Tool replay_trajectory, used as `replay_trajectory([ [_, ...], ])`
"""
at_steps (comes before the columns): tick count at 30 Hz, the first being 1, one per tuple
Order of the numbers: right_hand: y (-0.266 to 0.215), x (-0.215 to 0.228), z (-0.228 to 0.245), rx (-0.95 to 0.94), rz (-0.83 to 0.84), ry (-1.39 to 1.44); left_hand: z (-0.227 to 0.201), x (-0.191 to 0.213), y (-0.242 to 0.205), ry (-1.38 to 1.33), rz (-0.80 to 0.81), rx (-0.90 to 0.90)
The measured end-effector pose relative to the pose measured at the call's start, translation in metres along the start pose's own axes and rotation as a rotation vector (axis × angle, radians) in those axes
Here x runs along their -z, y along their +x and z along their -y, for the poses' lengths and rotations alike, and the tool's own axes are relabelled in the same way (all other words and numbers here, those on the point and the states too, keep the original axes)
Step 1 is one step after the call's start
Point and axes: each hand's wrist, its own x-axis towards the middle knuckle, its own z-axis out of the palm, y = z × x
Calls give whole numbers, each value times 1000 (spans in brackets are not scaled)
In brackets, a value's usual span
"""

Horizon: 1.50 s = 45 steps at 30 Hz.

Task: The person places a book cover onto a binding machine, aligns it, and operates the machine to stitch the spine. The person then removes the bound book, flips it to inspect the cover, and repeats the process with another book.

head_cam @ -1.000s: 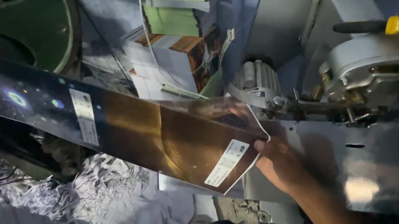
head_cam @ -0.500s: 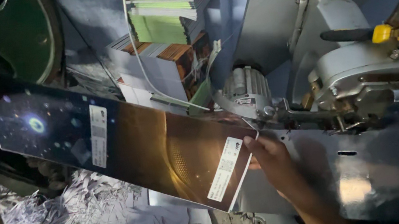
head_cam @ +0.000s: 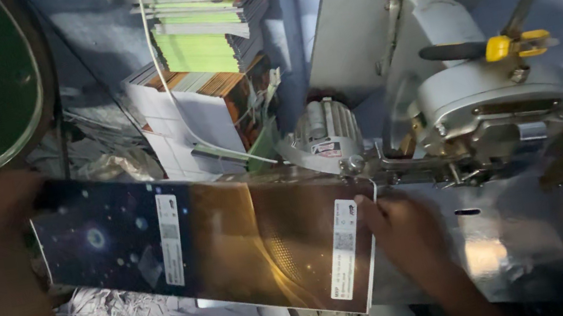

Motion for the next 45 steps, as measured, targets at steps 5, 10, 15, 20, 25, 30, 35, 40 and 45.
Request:
replay_trajectory([
  [5, -3, 9, -11, -200, 22, 143, -8, 2, -3, 31, -25, -55],
  [10, -8, 20, -32, -90, -8, 130, -26, -2, -12, 41, -119, -197],
  [15, -15, 41, -38, -140, -6, 131, -58, -14, -30, -698, -226, 57],
  [20, -19, 46, -54, -34, -92, 53, -80, -8, -40, -1169, -217, 101],
  [25, -25, 51, -65, -18, -147, 29, -89, 12, -61, -1404, 19, 190],
  [30, -28, 58, -68, 47, -213, -11, -109, 71, -91, -1582, 234, 244],
  [35, -32, 66, -74, -66, -181, 49, -124, 82, -103, -1599, 282, 212],
  [40, -33, 74, -90, -9, -228, 29, -144, 89, -109, -1546, 270, 147],
  [45, -36, 85, -92, 4, -251, -43, -151, 88, -113, -1514, 217, 89],
])
